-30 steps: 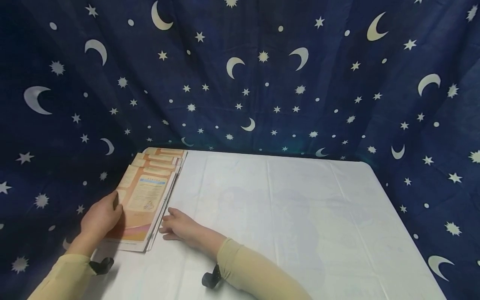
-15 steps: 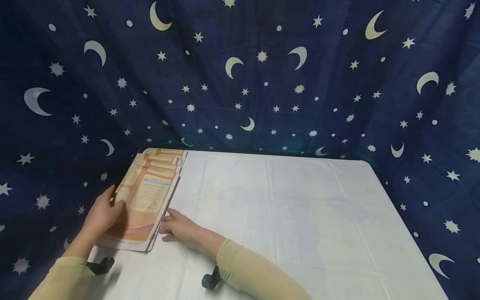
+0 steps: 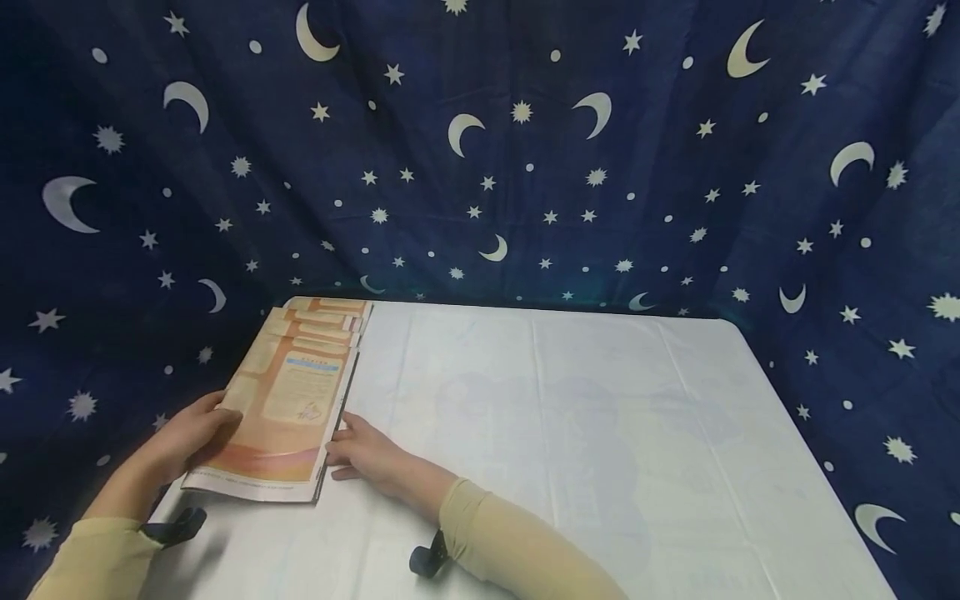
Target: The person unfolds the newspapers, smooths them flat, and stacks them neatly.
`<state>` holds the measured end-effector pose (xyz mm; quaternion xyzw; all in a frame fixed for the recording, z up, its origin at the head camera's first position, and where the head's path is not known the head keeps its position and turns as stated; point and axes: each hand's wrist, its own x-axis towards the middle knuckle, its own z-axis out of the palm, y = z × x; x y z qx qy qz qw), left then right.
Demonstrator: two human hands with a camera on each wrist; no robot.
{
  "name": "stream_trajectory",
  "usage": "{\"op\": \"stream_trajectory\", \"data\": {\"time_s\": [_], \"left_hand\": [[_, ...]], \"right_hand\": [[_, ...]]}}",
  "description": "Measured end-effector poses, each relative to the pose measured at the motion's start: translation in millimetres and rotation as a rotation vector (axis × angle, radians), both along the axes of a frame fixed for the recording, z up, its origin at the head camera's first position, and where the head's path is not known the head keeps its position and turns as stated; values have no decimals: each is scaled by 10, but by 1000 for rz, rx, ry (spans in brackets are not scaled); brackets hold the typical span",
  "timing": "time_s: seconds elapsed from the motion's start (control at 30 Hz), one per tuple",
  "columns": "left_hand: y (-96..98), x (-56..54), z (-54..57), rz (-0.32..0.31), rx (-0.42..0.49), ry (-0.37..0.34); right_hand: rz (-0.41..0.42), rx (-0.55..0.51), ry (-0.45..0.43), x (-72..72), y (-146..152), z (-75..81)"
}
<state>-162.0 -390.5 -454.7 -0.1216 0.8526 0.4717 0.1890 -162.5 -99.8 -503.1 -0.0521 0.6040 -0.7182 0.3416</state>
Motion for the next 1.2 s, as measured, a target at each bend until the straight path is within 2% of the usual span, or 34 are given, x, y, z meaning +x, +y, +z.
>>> {"op": "stream_trajectory", "data": {"time_s": [0.13, 0.27, 0.4, 0.5, 0.67, 0.77, 0.93, 1.03, 1.2], "left_hand": [[76, 10, 21, 7, 120, 84], [200, -33, 84, 26, 242, 148], [390, -80, 182, 50, 382, 155], [566, -113, 218, 55, 442, 158], [913, -207, 171, 32, 427, 209], [1138, -268, 130, 34, 420, 224], [1499, -375, 84, 43, 406, 168], [1726, -433, 59, 13, 405, 133], [2138, -531, -37, -52, 433, 108]], "right_hand": [[-55, 23, 21, -32, 23, 4], [-97, 36, 41, -100, 83, 12], [-143, 59, 46, -193, 196, 40], [-173, 51, 43, -269, 331, 60], [-246, -16, 37, -400, 629, 93], [-290, 9, 68, -474, 839, 128], [-325, 156, 177, -583, 1255, 169], [-340, 246, 235, -634, 1538, 173], [-363, 376, 281, -669, 2006, 166]]}}
